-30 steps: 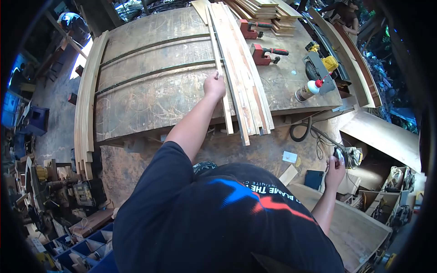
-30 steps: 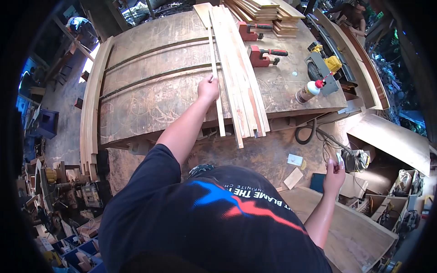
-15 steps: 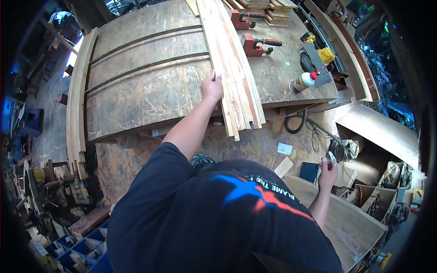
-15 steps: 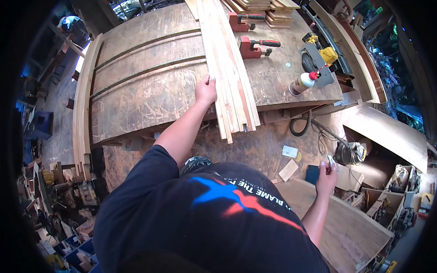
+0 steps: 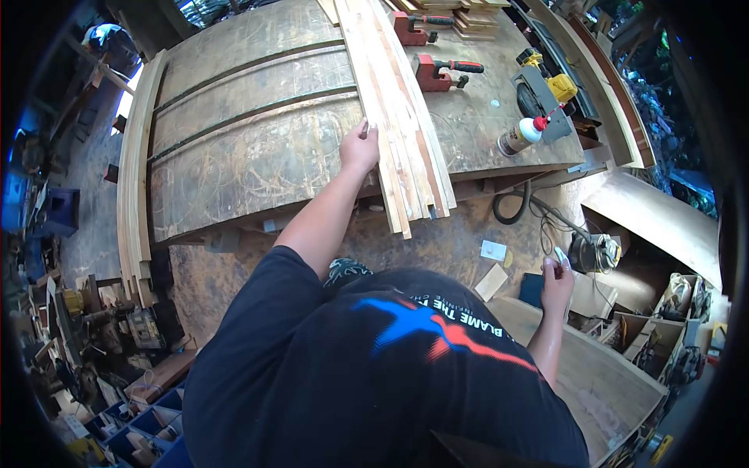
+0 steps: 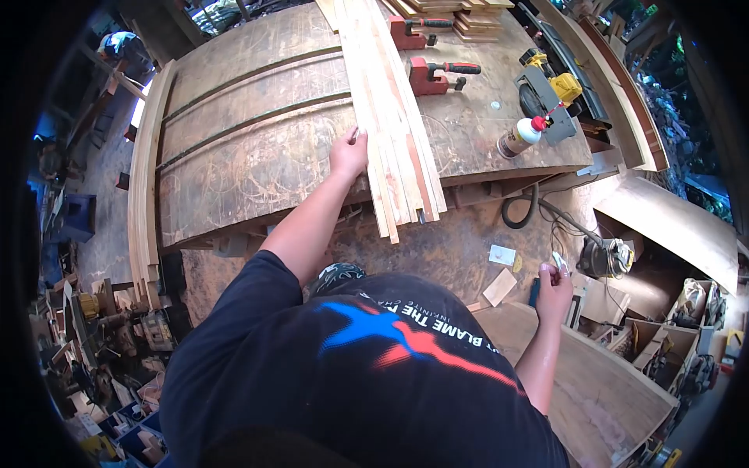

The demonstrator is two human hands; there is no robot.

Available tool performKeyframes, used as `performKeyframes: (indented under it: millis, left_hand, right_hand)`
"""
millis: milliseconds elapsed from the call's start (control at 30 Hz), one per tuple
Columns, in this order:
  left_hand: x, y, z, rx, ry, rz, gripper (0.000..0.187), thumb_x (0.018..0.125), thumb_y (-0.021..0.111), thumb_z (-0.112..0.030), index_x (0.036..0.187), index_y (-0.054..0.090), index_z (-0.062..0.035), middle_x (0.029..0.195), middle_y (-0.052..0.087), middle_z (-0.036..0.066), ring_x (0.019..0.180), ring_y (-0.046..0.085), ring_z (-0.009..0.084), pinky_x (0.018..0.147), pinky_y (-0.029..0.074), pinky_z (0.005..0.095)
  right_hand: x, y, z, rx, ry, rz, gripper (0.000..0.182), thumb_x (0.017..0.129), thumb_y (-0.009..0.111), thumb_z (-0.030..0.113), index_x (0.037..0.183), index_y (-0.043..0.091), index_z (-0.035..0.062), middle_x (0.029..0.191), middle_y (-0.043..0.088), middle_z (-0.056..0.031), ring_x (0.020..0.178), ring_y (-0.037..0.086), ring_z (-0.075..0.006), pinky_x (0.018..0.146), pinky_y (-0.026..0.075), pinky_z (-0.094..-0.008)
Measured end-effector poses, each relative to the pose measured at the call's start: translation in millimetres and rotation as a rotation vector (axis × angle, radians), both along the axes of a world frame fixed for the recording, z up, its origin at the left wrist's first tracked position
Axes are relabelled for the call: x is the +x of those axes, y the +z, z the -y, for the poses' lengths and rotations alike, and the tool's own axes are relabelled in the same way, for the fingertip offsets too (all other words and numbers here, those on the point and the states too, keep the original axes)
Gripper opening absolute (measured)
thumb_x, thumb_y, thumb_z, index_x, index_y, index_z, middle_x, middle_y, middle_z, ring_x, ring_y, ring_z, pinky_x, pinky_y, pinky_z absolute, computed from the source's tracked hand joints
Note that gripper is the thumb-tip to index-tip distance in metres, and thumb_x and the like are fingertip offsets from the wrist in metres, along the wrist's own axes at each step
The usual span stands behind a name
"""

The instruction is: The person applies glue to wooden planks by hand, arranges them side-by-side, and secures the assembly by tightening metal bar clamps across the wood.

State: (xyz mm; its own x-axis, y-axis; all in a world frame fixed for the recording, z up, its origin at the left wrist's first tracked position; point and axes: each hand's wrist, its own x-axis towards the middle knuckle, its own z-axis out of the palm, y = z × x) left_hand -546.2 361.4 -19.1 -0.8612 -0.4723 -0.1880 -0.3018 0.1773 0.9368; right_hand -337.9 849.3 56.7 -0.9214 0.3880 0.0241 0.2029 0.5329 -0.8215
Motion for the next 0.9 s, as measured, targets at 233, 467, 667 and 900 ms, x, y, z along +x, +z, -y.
performKeyframes:
  millis: [233, 467, 667, 900]
  left_hand:
    - [-24.5, 14.5, 53.7, 0.067, 0.019, -0.081, 0.041, 0.101, 0.062, -0.039, 0.112, 0.073, -0.0007, 0.087, 0.070, 0.006, 0.080, 0.061, 0.0149, 0.075, 0.048, 0.0306]
    - [-131.6, 58.4, 132.1, 0.397, 0.165, -0.377, 0.031, 0.105, 0.058, -0.033, 0.110, 0.067, -0.0035, 0.098, 0.064, 0.001, 0.091, 0.055, 0.0116, 0.081, 0.045, 0.0288]
    - [-209.9, 23.0, 127.8, 0.369, 0.109, -0.546, 0.045, 0.109, 0.049, -0.029, 0.137, 0.055, 0.0061, 0.138, 0.061, 0.017, 0.129, 0.056, 0.0220, 0.110, 0.041, 0.0327]
    - [-246.0, -6.2, 129.1, 0.393, 0.094, -0.576, 0.052, 0.110, 0.045, -0.031, 0.141, 0.050, 0.0100, 0.141, 0.058, 0.021, 0.132, 0.054, 0.0257, 0.112, 0.041, 0.0347]
  right_hand:
    - [-12.4, -11.8, 1.4, -0.188, -0.064, -0.024, 0.036, 0.099, 0.067, 0.019, 0.127, 0.060, -0.0023, 0.090, 0.066, -0.0033, 0.076, 0.058, -0.0076, 0.070, 0.047, -0.0232]
    - [-160.0, 61.8, 161.9, 0.024, 0.401, 0.013, 0.048, 0.093, 0.072, 0.033, 0.129, 0.066, 0.0015, 0.106, 0.073, -0.0092, 0.095, 0.068, -0.0151, 0.088, 0.052, -0.0311]
    - [-318.7, 58.4, 299.6, -0.188, 0.471, -0.006, 0.044, 0.095, 0.070, 0.031, 0.128, 0.066, 0.0013, 0.110, 0.072, -0.0094, 0.098, 0.066, -0.0156, 0.088, 0.051, -0.0317]
    - [-457.8, 58.2, 397.3, -0.688, 0.340, 0.004, 0.041, 0.102, 0.060, 0.030, 0.133, 0.060, 0.0026, 0.129, 0.064, -0.0122, 0.107, 0.066, -0.0206, 0.090, 0.052, -0.0299]
